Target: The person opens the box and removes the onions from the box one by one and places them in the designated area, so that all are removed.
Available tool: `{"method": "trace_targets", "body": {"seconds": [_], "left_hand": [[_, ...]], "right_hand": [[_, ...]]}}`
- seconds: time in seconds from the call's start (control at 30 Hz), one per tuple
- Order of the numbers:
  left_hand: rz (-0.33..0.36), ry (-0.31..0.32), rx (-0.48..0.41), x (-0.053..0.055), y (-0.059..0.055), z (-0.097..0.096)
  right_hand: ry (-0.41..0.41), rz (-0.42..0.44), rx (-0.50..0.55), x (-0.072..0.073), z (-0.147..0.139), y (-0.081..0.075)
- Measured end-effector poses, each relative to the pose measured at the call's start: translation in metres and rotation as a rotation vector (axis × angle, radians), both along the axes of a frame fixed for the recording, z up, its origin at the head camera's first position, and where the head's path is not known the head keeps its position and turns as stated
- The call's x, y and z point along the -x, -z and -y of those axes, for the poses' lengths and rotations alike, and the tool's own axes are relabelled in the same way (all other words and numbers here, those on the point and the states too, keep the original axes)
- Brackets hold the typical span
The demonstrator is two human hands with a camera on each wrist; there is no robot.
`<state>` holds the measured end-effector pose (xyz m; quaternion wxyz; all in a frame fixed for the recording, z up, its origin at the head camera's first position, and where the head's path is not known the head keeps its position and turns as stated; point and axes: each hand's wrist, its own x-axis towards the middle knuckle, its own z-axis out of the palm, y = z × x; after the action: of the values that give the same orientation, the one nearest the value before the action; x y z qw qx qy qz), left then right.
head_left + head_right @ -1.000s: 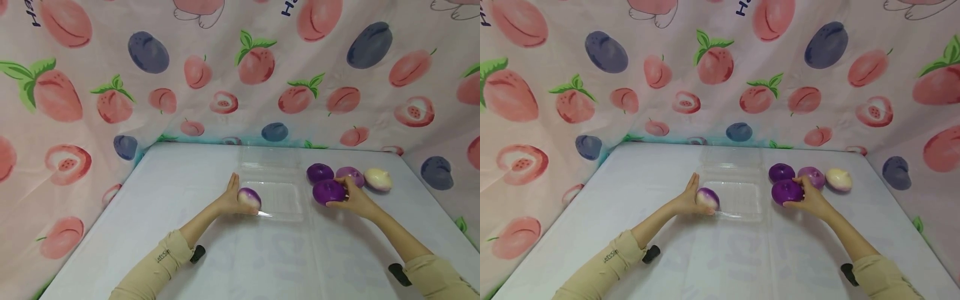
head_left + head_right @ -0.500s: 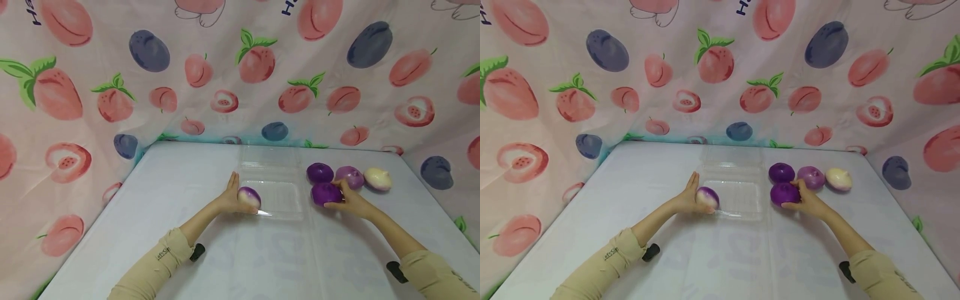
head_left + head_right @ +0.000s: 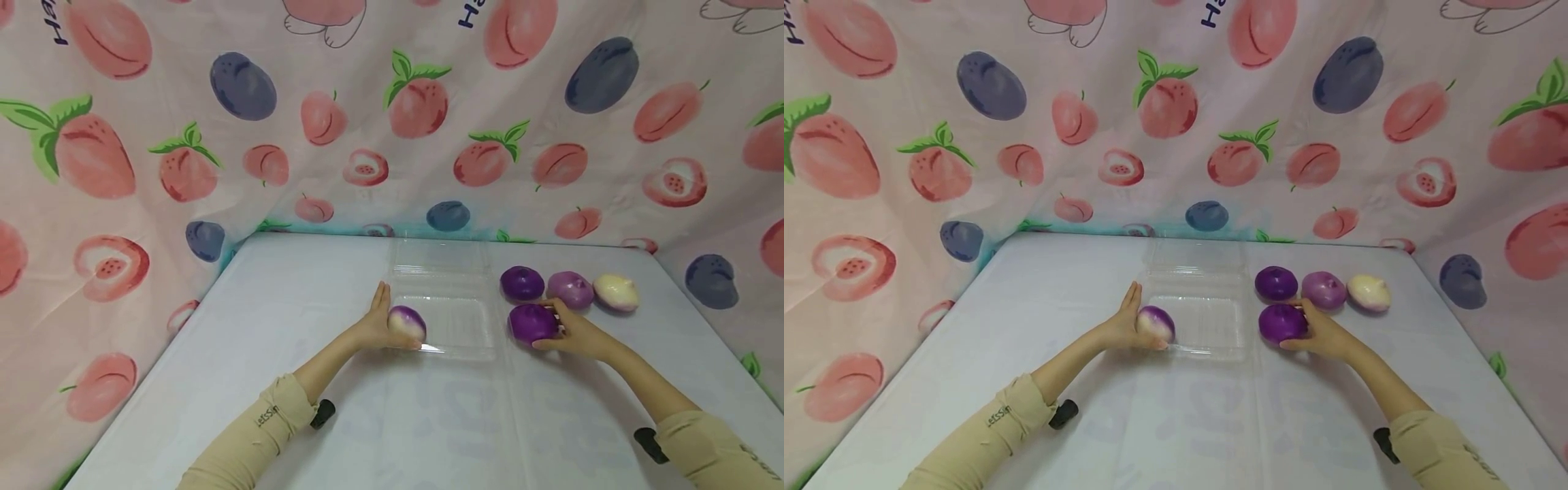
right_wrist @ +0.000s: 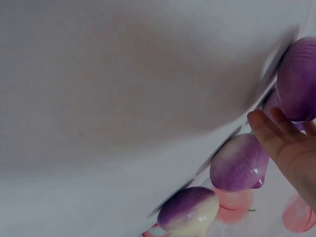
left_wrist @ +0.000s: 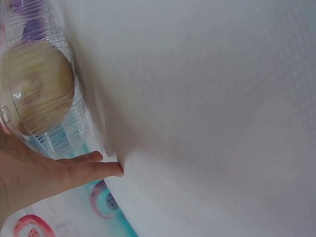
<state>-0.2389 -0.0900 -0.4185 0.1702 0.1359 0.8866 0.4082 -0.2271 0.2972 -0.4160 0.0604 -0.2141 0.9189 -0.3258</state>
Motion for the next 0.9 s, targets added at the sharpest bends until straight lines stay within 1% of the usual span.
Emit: {"method": "trace_targets", "body": {"seconds": [0.13,0.33,0.6,0.77,0.9], "left_hand": [[-0.006,0.000,-0.005,0.0003,0.0003,0.0006],[-0.015,-0.001,0.022,0.0019,0.0004,0.0009],[-0.014,-0.009,0.015,0.0013,-0.0004,0.0011],[-0.017,-0.002,0.021,0.0016,0.0006,0.0010],[-0.009,0.001,0.019,0.0008,0.0008,0.0008]], "right_hand": [[0.023,-0.037,-0.038,0.0011,0.0025,0.0008],[0.041,-0.069,-0.088,0.0032,0.0052,-0.0014],[0.017,-0.101,-0.071,0.0025,0.0077,-0.0011],[0.036,-0.089,-0.084,0.0012,0.0090,-0.0034],[0.053,-0.109,-0.083,0.0016,0.0099,-0.0037]]}}
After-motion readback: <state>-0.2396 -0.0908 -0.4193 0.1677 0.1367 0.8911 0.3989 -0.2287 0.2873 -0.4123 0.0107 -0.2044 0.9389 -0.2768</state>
